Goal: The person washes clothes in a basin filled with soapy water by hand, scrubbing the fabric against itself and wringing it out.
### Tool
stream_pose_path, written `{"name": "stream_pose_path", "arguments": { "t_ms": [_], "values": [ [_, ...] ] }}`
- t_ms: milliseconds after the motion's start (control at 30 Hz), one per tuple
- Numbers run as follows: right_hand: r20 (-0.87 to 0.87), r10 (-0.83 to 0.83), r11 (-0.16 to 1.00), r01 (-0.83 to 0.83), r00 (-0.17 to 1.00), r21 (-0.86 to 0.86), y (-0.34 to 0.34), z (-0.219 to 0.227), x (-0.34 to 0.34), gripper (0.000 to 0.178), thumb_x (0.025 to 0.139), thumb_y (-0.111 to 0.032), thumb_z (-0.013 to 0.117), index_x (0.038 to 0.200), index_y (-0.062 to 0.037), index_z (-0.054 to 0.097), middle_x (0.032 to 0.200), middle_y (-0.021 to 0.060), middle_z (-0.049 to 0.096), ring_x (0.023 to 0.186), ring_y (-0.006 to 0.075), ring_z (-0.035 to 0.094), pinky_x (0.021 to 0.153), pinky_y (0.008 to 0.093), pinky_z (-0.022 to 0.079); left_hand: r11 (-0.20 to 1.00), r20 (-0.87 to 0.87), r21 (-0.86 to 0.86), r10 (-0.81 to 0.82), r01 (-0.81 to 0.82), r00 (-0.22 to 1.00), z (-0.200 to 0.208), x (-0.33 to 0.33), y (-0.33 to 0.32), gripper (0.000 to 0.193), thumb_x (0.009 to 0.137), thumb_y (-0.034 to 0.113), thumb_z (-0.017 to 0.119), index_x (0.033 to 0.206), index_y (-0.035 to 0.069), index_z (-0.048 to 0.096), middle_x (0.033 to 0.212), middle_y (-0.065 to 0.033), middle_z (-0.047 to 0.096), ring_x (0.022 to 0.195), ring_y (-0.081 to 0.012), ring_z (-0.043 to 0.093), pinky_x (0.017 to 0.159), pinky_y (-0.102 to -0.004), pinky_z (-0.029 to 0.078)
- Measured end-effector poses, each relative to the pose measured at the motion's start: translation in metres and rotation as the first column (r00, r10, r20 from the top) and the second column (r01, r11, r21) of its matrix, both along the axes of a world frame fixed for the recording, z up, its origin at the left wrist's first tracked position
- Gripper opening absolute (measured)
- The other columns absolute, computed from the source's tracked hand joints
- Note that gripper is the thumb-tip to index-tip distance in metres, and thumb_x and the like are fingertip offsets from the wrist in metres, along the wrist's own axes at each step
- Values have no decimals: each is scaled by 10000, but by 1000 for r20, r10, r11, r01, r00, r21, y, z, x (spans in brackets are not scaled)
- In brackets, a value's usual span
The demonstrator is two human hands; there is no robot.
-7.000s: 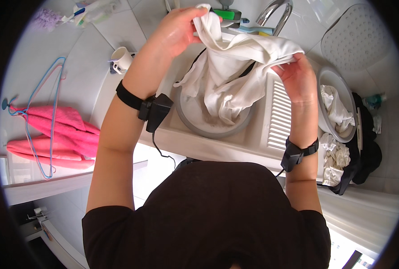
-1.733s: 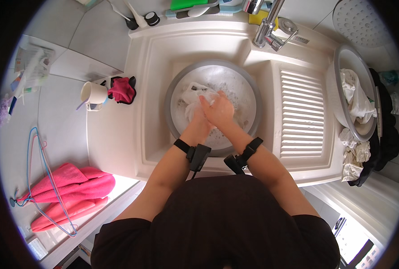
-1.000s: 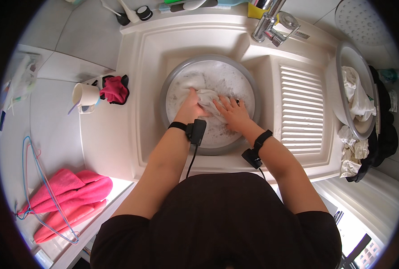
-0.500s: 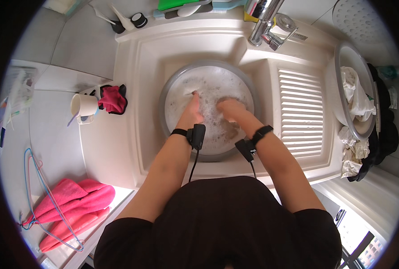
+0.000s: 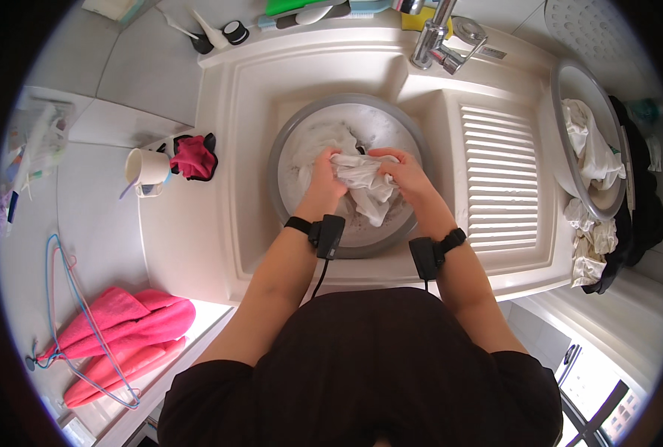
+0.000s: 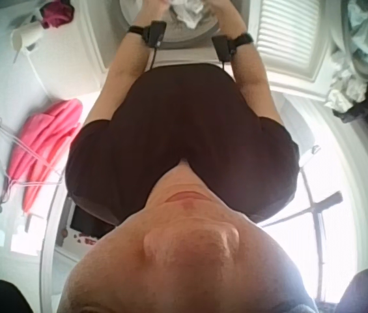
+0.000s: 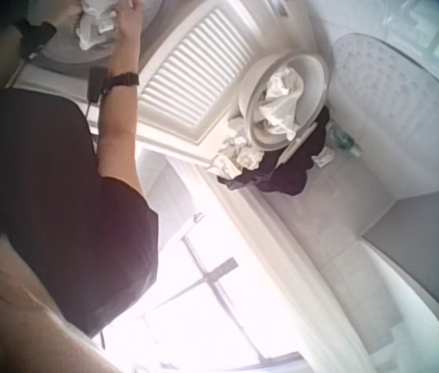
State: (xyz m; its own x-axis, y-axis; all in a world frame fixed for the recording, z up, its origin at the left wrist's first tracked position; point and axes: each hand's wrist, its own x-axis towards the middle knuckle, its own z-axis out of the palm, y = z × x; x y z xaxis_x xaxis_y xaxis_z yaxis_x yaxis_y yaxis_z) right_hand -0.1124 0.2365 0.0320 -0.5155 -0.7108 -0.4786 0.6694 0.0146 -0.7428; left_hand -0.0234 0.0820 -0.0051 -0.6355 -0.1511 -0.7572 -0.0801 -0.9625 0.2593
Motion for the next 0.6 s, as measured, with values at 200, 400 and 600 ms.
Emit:
{"name": "stream_pose_path", "arguments": {
  "t_ms": [200,400,600],
  "values": [
    [-482,149,900,84,863,428,-11,-39,-4,335,695,-69,592,1018,-94,677,949,64,640,750,168,599,702,305,477,992,-41,-68,101,-104,994,-15,8,-1,227,861,216,470,998,44,522,1067,-139,576,974,-295,564,895,-460,438],
    [-852,524,820,286,-27,496,-6,-75,16,437,688,-195,673,1121,-203,608,923,58,637,801,314,604,852,457,444,1000,55,13,27,-28,998,-54,6,-1,285,931,190,383,1123,27,517,1154,-123,567,1057,-289,547,928,-440,432],
    [-446,893,447,4,59,895,-12,-83,26,400,798,-159,567,1193,-97,563,1008,111,622,987,381,570,832,470,465,993,233,24,-120,118,965,-84,-2,-3,301,935,267,437,1117,61,560,1180,-90,578,1043,-255,559,899,-428,449]
  ]
}}
